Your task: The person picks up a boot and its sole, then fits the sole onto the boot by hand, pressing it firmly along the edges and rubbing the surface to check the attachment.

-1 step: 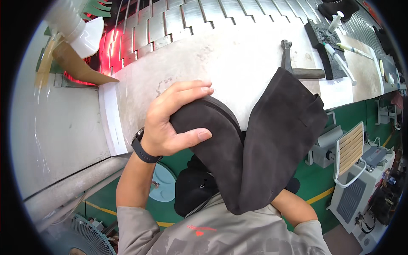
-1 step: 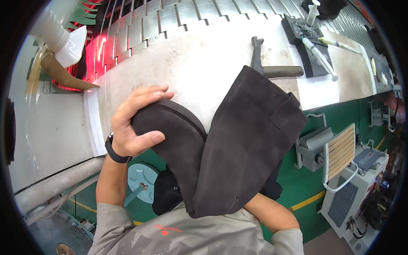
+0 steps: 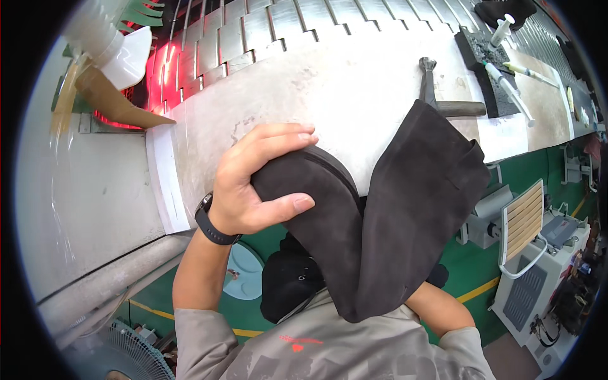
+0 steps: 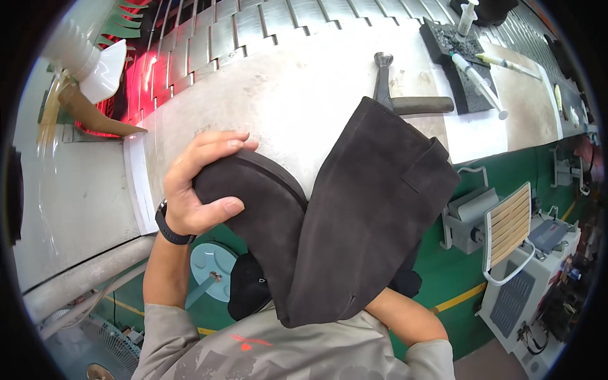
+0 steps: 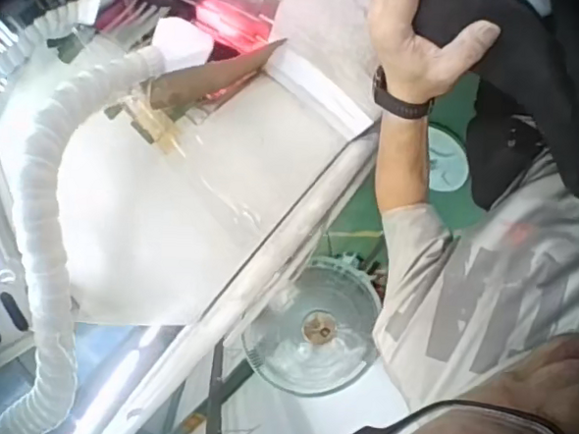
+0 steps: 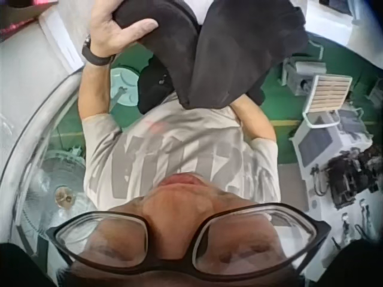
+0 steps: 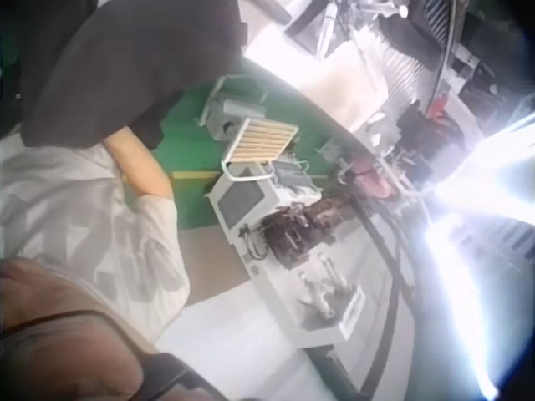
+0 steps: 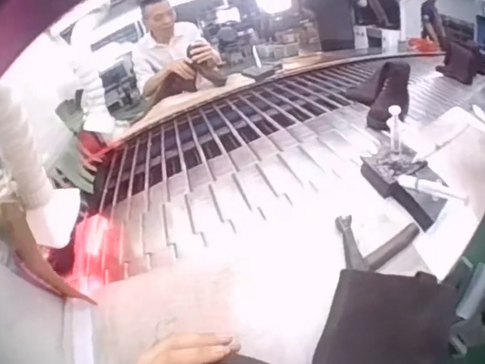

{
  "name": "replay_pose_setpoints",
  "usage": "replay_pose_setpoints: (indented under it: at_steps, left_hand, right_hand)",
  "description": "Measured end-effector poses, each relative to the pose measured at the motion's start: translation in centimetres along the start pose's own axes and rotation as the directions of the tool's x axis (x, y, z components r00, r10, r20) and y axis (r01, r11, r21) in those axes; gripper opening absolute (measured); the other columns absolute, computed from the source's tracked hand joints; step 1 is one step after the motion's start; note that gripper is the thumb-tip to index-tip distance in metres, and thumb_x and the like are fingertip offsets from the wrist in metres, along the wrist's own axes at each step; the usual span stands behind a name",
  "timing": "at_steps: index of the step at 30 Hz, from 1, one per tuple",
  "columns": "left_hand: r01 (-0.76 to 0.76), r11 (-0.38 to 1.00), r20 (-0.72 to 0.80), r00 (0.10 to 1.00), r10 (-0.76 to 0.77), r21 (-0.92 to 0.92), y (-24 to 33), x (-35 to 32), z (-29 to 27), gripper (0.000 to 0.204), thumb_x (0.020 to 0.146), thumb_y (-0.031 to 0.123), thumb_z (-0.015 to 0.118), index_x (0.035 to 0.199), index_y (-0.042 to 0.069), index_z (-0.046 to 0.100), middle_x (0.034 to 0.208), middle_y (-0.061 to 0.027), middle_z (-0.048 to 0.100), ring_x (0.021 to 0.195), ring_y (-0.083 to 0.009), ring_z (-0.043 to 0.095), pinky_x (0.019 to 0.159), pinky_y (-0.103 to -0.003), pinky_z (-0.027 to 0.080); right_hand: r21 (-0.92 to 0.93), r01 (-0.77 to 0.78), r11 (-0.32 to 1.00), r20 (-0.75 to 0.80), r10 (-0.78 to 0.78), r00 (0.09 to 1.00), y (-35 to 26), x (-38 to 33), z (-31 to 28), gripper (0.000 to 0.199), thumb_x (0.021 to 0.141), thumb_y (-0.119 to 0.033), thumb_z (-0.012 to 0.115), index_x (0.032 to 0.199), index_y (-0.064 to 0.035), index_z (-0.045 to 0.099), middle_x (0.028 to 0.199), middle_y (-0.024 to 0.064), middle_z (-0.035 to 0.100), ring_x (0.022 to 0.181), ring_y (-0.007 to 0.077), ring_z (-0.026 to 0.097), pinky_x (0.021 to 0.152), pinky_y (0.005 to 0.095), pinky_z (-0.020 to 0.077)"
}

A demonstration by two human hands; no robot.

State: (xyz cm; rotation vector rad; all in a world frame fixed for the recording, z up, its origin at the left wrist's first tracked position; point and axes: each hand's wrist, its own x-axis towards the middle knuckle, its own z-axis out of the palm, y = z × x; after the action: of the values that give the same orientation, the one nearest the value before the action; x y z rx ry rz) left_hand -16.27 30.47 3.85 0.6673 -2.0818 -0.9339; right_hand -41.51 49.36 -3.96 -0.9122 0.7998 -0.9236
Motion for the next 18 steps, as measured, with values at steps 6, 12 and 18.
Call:
replay_pose_setpoints:
  at_steps: [6,12,18]
  left_hand:
    - [0.016,1.0,0.021,1.0,-0.016,0.023,0.3,1.0,-0.2,0.052,0.074,0.017,0.091,0.119,-0.001,0.073,0.118,-0.019,0.075,0.108,-0.0318,0.075,0.095,-0.041,0.059]
    - [0.072,0.963,0.312,0.937,-0.155,0.261,3.2,4.1,-1.8,0.06,0.076,0.029,0.092,0.123,-0.003,0.071,0.128,-0.0256,0.071,0.119,-0.0343,0.071,0.101,-0.044,0.057]
    - [-0.116,0.911,0.441,0.894,-0.078,0.397,2.8,4.7,-2.0,0.072,0.075,0.043,0.094,0.127,-0.002,0.073,0.128,-0.0198,0.074,0.117,-0.039,0.072,0.102,-0.046,0.056]
  right_hand:
    - [0.049,-0.008,0.999,0.015,0.007,1.0,-0.6,0.9,-0.3,0.098,0.083,-0.03,0.084,0.16,0.0063,0.035,0.153,0.0223,0.056,0.136,0.0385,0.061,0.118,0.051,0.049]
    - [0.094,-0.004,0.996,0.005,0.004,1.0,-0.8,0.9,-0.6,0.098,0.083,-0.03,0.084,0.16,0.0063,0.035,0.153,0.0225,0.055,0.137,0.0386,0.061,0.118,0.0513,0.0492]
    - [0.116,0.017,0.993,0.009,-0.018,1.0,-1.4,0.9,-0.5,0.098,0.082,-0.03,0.084,0.16,0.0064,0.035,0.153,0.0227,0.055,0.137,0.0387,0.061,0.118,0.0516,0.0494]
